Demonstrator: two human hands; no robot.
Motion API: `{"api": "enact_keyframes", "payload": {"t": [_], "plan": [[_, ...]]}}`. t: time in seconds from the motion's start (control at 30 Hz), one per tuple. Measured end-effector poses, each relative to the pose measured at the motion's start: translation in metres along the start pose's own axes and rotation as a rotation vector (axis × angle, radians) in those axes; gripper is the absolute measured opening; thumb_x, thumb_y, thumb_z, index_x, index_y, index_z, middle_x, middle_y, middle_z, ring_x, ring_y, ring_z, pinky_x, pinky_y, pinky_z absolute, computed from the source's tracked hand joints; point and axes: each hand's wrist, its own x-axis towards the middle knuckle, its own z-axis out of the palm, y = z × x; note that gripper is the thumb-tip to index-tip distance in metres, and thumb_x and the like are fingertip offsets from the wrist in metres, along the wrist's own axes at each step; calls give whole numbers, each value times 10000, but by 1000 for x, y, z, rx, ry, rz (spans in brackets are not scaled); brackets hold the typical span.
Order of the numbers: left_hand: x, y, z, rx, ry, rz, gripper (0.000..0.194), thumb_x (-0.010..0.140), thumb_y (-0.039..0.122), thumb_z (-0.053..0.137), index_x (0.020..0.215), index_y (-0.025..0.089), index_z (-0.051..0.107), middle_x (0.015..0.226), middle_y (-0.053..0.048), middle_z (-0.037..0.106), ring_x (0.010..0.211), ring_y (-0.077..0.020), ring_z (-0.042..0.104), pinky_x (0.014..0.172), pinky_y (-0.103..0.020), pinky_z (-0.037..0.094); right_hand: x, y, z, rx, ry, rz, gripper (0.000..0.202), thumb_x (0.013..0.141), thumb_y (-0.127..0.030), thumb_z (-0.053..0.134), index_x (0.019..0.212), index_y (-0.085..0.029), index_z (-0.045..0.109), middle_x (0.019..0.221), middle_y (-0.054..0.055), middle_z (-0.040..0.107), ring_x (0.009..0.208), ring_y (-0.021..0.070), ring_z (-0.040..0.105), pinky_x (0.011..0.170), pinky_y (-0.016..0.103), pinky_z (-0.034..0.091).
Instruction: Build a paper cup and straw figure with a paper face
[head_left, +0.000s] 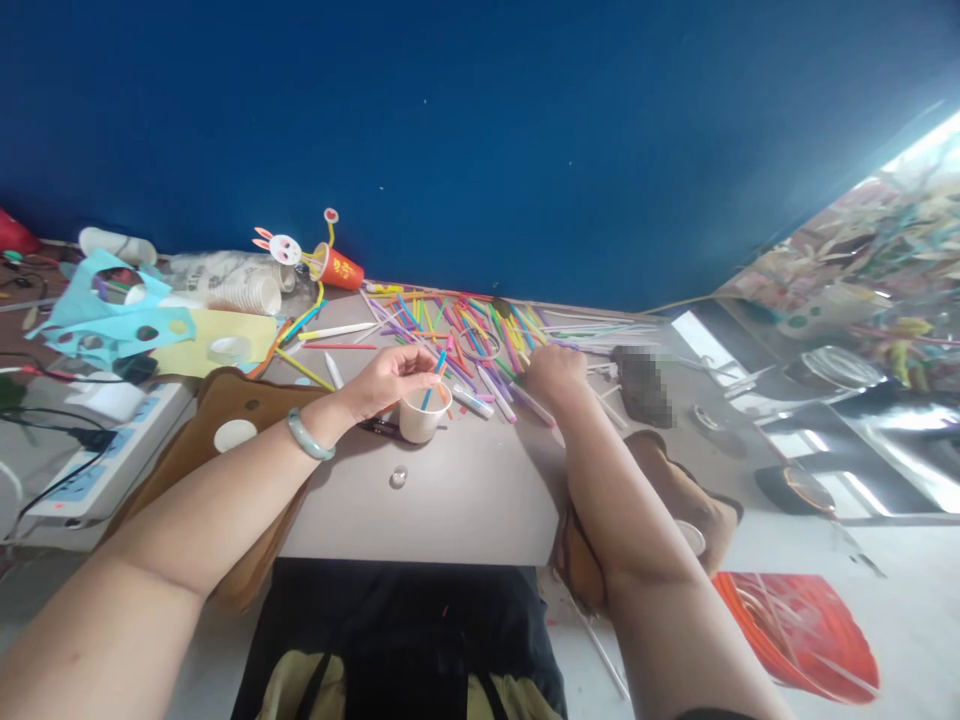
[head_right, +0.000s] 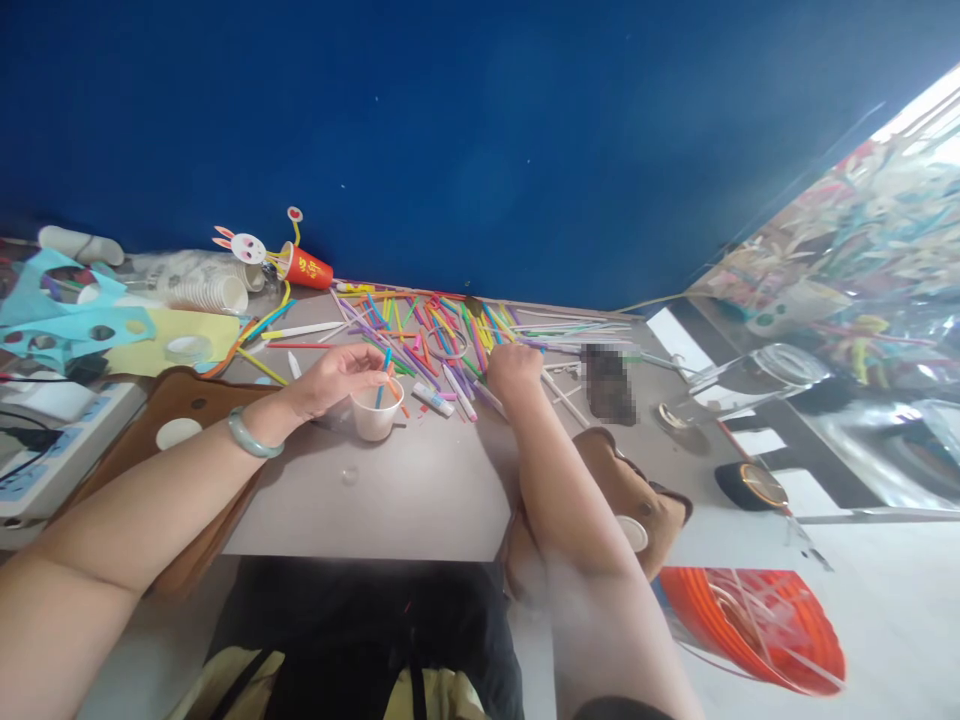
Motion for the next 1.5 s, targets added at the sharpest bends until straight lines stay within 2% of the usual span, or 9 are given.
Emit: {"api": "enact_keyframes", "payload": {"t": [0.2, 0.33, 0.47, 0.57, 0.83, 0.93, 1.03, 1.33, 1.5], "plan": [[1, -1, 2, -42, -14, -1, 318, 740, 409, 799, 827, 145, 645, 814, -16, 675, 781, -139, 622, 768, -271, 470, -15, 1, -16, 174, 231, 54, 223, 809, -164, 580, 967, -141, 736, 935, 188, 745, 933, 310, 714, 744, 360, 504], [2, -4, 6, -116, 4, 8, 341, 729, 437, 809, 824, 156, 642, 810, -9, 678, 784, -148, 635, 779, -286, 492, -20, -7, -12, 797, 487, -152, 125, 792, -295, 608, 703, -208, 614, 659, 38, 663, 680, 201, 651, 642, 312, 473], [0, 3, 9, -113, 48, -10, 334, 702, 422, 833, 801, 157, 657, 760, 4, 666, 730, -136, 609, 751, -284, 495, -22, -28, -3, 1528, 384, -420, 247, 802, -421, 655, 705, -224, 542, 530, -45, 573, 478, 113, 518, 534, 270, 439], [-2, 6, 10, -112, 53, 10, 332, 703, 424, 836, 802, 152, 672, 772, 0, 669, 726, -129, 598, 739, -277, 486, -25, -42, 2, 1694, 347, -443, 250, 790, -419, 687, 729, -222, 545, 520, -59, 568, 461, 101, 510, 525, 263, 439], [0, -8, 7, -122, 20, 77, 311, 737, 420, 821, 822, 158, 676, 994, -65, 703, 775, -142, 621, 684, -266, 477, -41, -53, 6, 1171, 835, -475, 116, 868, -297, 587, 777, -229, 609, 721, 18, 659, 594, 137, 574, 600, 292, 476], [-1, -6, 7, -118, -63, 40, 288, 774, 426, 796, 829, 171, 675, 821, -28, 695, 594, -104, 549, 565, -255, 425, -42, -49, 11, 852, 949, -551, 152, 916, -284, 547, 846, -233, 672, 875, 65, 724, 692, 155, 635, 661, 298, 493], [-4, 0, 8, -126, -111, 17, 292, 783, 433, 789, 836, 170, 675, 732, -21, 684, 623, -139, 596, 602, -279, 461, -38, -45, 17, 611, 1040, -593, 170, 932, -253, 538, 890, -234, 702, 892, 71, 739, 782, 171, 673, 706, 296, 472], [-3, -2, 10, 60, -52, 142, 290, 732, 371, 826, 836, 158, 660, 849, -48, 689, 864, -189, 655, 853, -322, 505, -35, -47, 23, 393, 1071, -616, 200, 960, -233, 513, 959, -232, 712, 911, 55, 727, 766, 160, 636, 695, 303, 405], [-7, -1, 9, 263, -68, 198, 225, 768, 347, 785, 831, 160, 677, 876, -50, 700, 896, -198, 647, 860, -310, 488, -32, -48, 24, 380, 1093, -620, 201, 963, -218, 508, 933, -219, 706, 892, 52, 726, 750, 154, 627, 679, 300, 396]]}}
